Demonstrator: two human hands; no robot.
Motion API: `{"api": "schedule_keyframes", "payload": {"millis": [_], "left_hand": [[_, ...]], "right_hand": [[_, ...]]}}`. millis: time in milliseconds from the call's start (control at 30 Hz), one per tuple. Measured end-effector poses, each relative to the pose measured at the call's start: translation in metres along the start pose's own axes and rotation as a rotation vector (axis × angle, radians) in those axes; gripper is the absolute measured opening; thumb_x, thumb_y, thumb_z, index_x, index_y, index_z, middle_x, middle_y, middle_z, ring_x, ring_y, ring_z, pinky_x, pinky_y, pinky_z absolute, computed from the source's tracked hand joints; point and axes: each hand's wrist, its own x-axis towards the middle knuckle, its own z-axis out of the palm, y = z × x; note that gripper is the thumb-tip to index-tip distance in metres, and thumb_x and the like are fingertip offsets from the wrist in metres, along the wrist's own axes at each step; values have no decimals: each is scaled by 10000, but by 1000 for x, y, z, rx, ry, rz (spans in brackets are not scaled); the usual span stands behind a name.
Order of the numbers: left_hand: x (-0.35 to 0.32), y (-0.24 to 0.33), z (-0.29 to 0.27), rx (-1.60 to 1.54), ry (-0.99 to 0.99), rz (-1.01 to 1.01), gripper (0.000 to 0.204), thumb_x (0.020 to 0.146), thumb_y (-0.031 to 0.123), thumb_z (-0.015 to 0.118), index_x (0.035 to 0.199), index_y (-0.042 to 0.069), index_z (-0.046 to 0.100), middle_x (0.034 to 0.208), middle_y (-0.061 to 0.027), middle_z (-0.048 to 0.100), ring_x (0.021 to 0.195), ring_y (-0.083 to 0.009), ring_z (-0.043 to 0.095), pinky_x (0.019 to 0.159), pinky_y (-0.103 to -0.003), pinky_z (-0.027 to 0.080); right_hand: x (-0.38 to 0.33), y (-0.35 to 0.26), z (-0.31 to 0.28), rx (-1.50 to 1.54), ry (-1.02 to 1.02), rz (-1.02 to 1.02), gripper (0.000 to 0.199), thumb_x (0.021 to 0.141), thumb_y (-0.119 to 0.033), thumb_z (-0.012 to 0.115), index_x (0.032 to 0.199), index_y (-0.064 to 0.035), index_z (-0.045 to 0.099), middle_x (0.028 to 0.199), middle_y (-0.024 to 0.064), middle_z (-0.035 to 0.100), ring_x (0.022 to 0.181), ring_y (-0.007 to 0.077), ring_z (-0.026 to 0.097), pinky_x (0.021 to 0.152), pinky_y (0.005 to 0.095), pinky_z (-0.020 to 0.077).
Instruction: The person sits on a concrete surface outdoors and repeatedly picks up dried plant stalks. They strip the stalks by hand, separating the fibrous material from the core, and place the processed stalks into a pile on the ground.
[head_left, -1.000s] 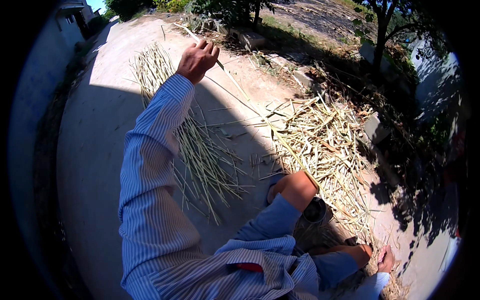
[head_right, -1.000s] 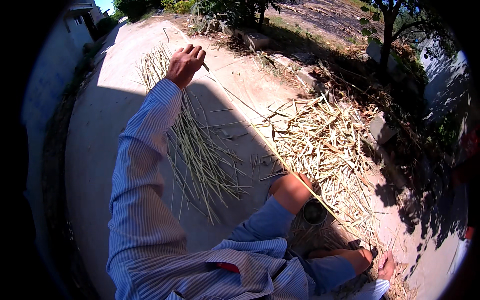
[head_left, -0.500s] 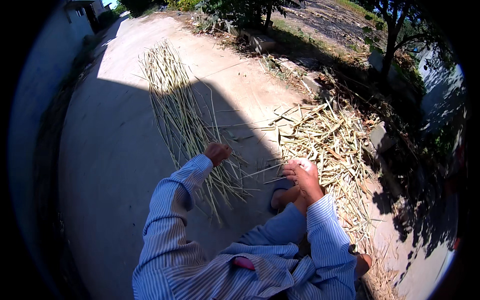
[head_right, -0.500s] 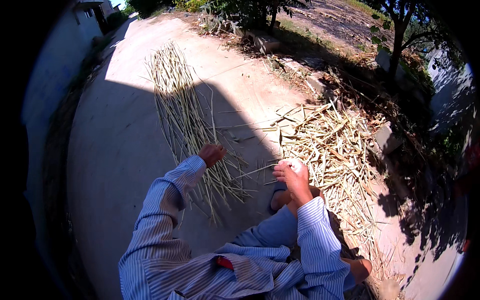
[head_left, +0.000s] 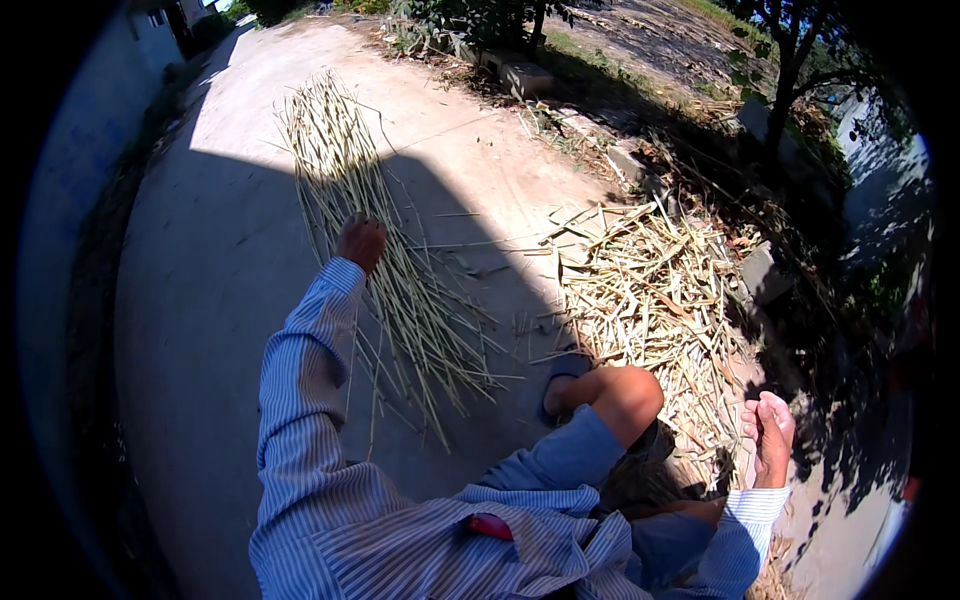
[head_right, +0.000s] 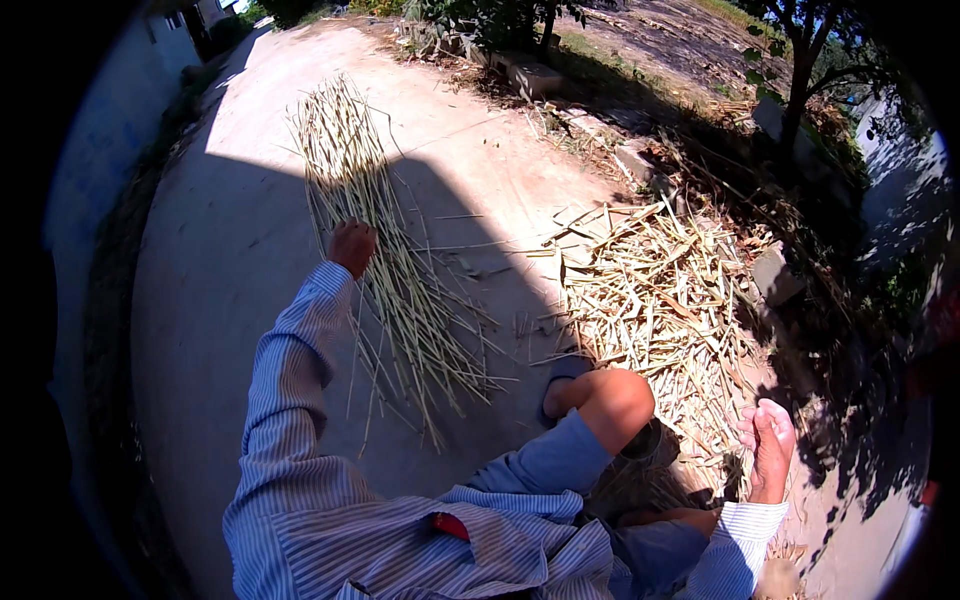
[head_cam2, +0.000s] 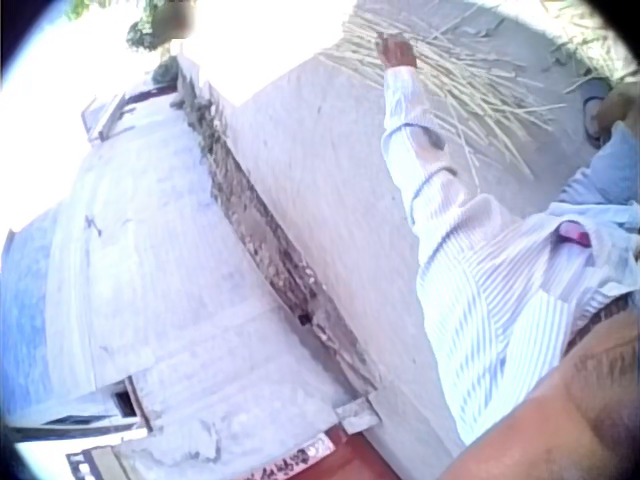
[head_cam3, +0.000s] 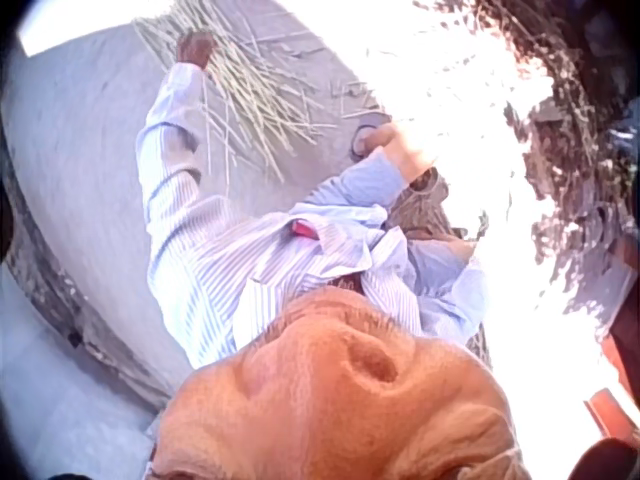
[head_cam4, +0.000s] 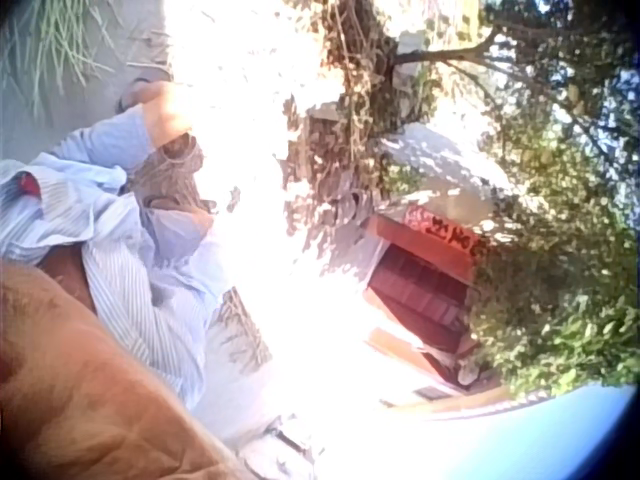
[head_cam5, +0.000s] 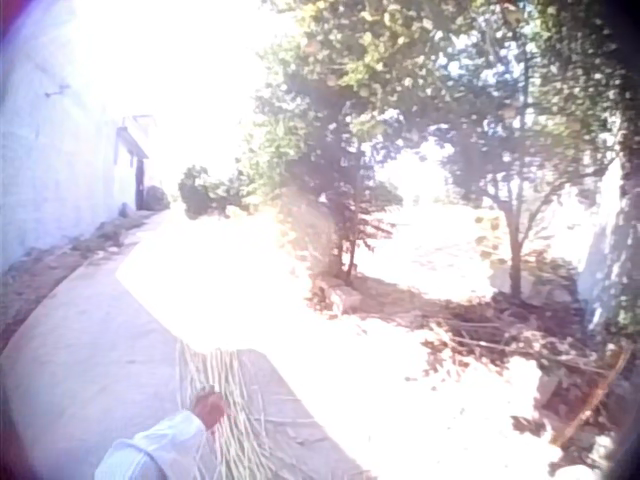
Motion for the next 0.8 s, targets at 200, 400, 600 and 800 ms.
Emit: {"api": "schedule_keyframes", "payload": {"millis": [200,400,600,800], "left_hand": [[-15,-27,50,115,-552,-21,57,872,125,594,864,109,648,789,-66,602,812,-204,581,778,-349,474],[-34,57,29,267,-793,171,153,928,233,549,925,170,688,791,-19,585,823,-186,555,703,-364,385],[-17,13,-10,336,-775,9,178,906,274,557,864,171,696,761,-13,576,772,-187,545,670,-355,350],[-25,38,-72,327,-562,28,125,857,202,599,898,139,699,801,-39,555,870,-224,511,751,-390,370]], "right_hand": [[-37,43,-108,33,323,84,304,883,-260,651,1100,-73,550,890,56,651,696,100,613,552,195,477],[-66,73,-166,16,447,103,285,893,-254,637,1098,-79,546,903,46,644,707,97,608,582,191,479],[-64,99,-203,-70,589,16,268,900,-249,616,1083,-66,543,873,31,636,691,102,590,577,195,450],[-104,172,-265,-149,721,145,119,907,-183,575,921,-72,536,725,24,587,575,104,548,486,211,427]]}}
